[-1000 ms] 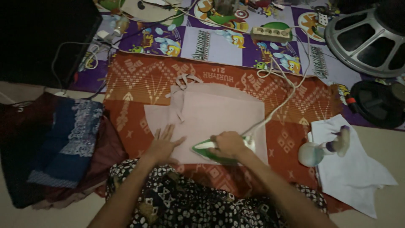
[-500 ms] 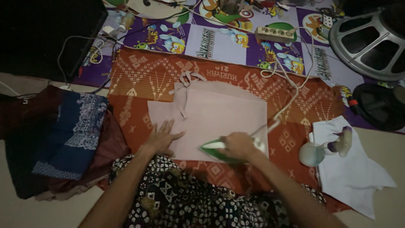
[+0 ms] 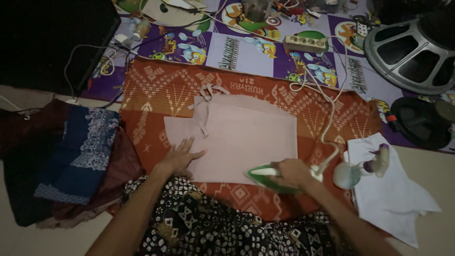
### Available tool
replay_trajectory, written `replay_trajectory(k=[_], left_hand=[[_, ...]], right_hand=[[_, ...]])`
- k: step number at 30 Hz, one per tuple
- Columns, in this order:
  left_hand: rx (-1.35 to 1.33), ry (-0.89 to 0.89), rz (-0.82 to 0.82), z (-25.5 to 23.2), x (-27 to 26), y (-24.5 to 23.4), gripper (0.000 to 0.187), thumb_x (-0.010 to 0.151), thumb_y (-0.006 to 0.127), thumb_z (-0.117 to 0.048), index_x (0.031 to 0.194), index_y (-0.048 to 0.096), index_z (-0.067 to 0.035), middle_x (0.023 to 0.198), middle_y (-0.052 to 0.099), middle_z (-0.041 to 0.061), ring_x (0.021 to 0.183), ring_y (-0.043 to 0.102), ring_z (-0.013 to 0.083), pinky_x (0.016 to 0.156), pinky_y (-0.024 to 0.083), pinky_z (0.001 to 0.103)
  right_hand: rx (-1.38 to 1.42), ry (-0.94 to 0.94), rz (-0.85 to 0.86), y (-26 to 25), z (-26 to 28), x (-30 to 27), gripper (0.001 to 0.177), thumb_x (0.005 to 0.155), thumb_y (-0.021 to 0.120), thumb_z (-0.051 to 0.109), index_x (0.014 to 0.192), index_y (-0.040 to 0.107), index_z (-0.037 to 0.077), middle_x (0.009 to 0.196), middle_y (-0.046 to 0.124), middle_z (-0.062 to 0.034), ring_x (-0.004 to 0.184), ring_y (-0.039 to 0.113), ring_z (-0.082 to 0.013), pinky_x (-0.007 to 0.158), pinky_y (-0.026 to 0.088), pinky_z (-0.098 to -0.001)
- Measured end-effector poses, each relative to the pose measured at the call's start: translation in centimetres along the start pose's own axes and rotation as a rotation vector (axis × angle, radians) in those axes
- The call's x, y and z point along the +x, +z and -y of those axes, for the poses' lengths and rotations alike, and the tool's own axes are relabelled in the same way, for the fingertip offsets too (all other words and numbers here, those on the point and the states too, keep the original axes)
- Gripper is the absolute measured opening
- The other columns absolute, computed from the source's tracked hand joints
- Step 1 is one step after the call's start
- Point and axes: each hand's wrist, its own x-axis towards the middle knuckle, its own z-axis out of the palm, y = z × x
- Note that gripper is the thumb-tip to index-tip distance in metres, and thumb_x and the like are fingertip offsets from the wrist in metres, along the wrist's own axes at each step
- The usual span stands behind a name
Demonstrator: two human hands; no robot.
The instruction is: The recorder irons a pink shirt and then folds a blue patterned cloth while sitting on the floor.
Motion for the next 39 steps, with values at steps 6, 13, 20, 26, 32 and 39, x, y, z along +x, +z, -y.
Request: replay_trajectory(k=[6,13,20,26,32,39], left_hand=[[-0.011,0.03,-0.033,-0.1,-0.2,-0.4,0.123,0.062,0.098,-0.036,0.159,0.024,-0.047,0.171,-0.021,0.012,0.16,-0.008,0.0307,0.127,0.007,0.061],[-0.063,0.021,-0.08,0.2,-1.2,-0.3,0.124,0.057,0.1,-0.036,0.158,0.028,-0.045,0.17,-0.023,0.013,0.16,-0.009,0.031,0.129,0.006,0.056],[-0.046,0.018,-0.064,-0.8,-1.8,-1.0,0.123,0.06,0.099,-0.034,0.159,0.027,-0.044,0.171,-0.022,0.013,0.16,-0.009,0.0301,0.129,0.005,0.056],[0.069,-0.005,-0.018,-3.5,-3.5,-4.1,0.126,0.061,0.099,-0.034,0.162,0.024,-0.035,0.17,-0.02,0.016,0.16,-0.009,0.0317,0.127,0.008,0.061],[0.165,-0.04,0.089,-6.9,-1.4,-5.7,0.091,0.08,0.083,-0.048,0.155,0.044,-0.016,0.172,-0.009,0.026,0.162,-0.009,0.0372,0.129,0.004,0.06],[-0.016,0.046,-0.566,-7.0,9.3,2.1,0.088,0.098,0.055,-0.049,0.156,0.021,0.008,0.166,0.012,0.025,0.156,0.012,0.0374,0.126,0.008,0.049]], right_hand=[[-0.031,-0.097,-0.027,-0.6,9.8,6.2,0.052,0.096,0.043,0.051,0.116,0.071,0.012,0.063,0.063,-0.0065,0.047,0.056,-0.0129,0.033,0.047,-0.0304],[-0.094,-0.17,-0.152,-2.0,16.5,8.5,0.049,0.094,0.056,0.054,0.101,0.073,0.009,0.07,0.069,-0.0127,0.058,0.064,-0.0289,0.052,0.054,-0.0452],[-0.112,-0.093,-0.101,-1.8,10.8,4.6,0.053,0.095,0.053,0.059,0.108,0.072,0.011,0.073,0.07,-0.0121,0.059,0.067,-0.0248,0.052,0.056,-0.0428],[-0.086,0.193,0.048,-0.1,-0.4,-1.3,0.059,0.096,0.046,0.061,0.127,0.066,0.016,0.077,0.069,-0.0087,0.055,0.064,-0.017,0.045,0.058,-0.0364],[-0.016,0.307,-0.02,-0.2,-3.3,-1.9,0.062,0.095,0.047,0.066,0.114,0.069,0.012,0.075,0.072,-0.0102,0.06,0.07,-0.0224,0.059,0.061,-0.0422],[0.013,0.283,-0.074,-3.7,0.5,7.2,0.065,0.099,0.041,0.066,0.104,0.068,0.006,0.07,0.066,-0.0117,0.061,0.067,-0.0242,0.055,0.059,-0.044]])
